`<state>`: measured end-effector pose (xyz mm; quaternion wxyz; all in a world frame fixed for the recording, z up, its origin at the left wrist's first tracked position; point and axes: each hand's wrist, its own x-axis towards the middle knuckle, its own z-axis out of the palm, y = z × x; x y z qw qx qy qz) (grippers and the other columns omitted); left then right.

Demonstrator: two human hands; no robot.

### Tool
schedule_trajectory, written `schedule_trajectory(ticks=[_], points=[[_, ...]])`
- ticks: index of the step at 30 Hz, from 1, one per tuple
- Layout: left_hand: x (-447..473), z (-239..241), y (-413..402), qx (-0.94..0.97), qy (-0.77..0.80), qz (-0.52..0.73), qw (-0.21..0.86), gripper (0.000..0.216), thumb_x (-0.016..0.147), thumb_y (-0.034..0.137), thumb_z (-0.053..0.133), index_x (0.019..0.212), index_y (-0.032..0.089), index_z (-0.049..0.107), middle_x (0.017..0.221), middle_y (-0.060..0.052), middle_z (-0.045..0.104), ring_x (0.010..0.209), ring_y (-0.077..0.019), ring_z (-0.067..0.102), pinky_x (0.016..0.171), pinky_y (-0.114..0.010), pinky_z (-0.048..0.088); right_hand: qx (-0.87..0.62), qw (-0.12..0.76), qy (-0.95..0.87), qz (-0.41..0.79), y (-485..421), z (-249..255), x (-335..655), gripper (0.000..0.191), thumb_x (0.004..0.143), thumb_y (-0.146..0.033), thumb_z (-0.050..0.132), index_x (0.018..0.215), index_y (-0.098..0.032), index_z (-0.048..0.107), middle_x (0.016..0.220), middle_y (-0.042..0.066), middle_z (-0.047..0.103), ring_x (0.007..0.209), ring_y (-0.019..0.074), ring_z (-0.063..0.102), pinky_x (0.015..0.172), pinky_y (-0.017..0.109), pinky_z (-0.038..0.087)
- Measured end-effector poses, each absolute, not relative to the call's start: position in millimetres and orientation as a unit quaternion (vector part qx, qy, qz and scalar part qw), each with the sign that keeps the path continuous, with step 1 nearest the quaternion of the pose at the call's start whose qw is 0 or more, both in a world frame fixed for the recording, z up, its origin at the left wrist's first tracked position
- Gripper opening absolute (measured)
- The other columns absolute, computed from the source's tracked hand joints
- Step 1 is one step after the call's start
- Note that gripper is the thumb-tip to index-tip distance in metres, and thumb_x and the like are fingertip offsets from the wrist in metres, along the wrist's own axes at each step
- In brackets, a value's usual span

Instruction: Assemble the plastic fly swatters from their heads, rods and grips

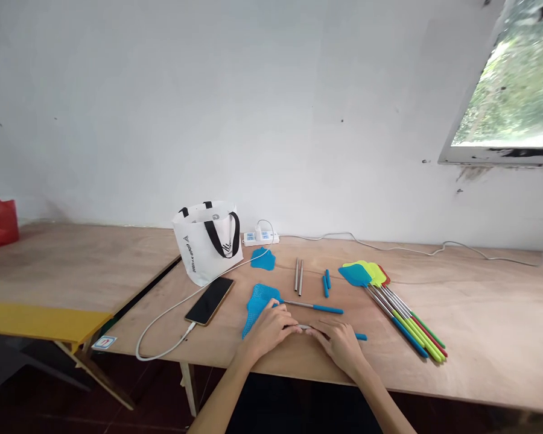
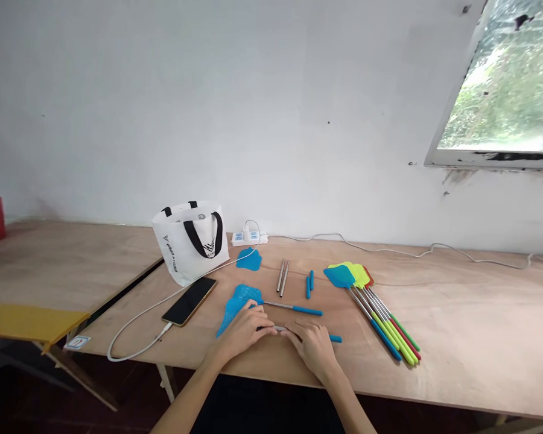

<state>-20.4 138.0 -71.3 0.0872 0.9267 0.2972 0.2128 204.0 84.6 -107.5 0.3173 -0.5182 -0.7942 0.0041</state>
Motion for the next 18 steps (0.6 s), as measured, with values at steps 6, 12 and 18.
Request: schedule_trajectory(ticks=[6, 12, 18], points=[[-22, -82, 143, 0.905, 0.334, 0.254, 0.063, 0.02, 0.098, 0.042, 0.065, 0.096, 0.027, 0.077, 0.117, 0.0, 0.07, 0.119, -0.0205, 0.059, 0.12, -0.049, 0.02, -0.529, 0.301, -0.79, -0.073, 86, -111, 202, 0.029, 0.105, -0.039, 0.047, 0.112, -0.029, 0.072, 0.101, 0.005, 0.071, 0.096, 0.0223, 0.065, 0.086, 0.037, 0.046], [-23, -85, 146, 0.869, 0.409, 0.266, 0.079, 0.012, 0.098, 0.03, 0.064, 0.092, 0.025, 0.074, 0.114, -0.001, 0.068, 0.119, -0.0212, 0.06, 0.123, -0.056, 0.018, -0.541, 0.294, -0.782, -0.097, 86, -113, 204, 0.027, 0.103, -0.026, 0.044, 0.117, -0.029, 0.067, 0.11, 0.006, 0.069, 0.101, 0.0234, 0.063, 0.09, 0.041, 0.044], [-23, -90, 151, 0.837, 0.454, 0.299, 0.066, 0.011, 0.097, 0.021, 0.063, 0.089, 0.023, 0.07, 0.117, -0.003, 0.066, 0.12, -0.0236, 0.059, 0.119, -0.056, 0.024, -0.578, 0.293, -0.746, -0.156, 89, -117, 207, 0.023, 0.102, -0.025, 0.045, 0.111, -0.026, 0.065, 0.104, 0.007, 0.067, 0.098, 0.0257, 0.061, 0.089, 0.042, 0.042]])
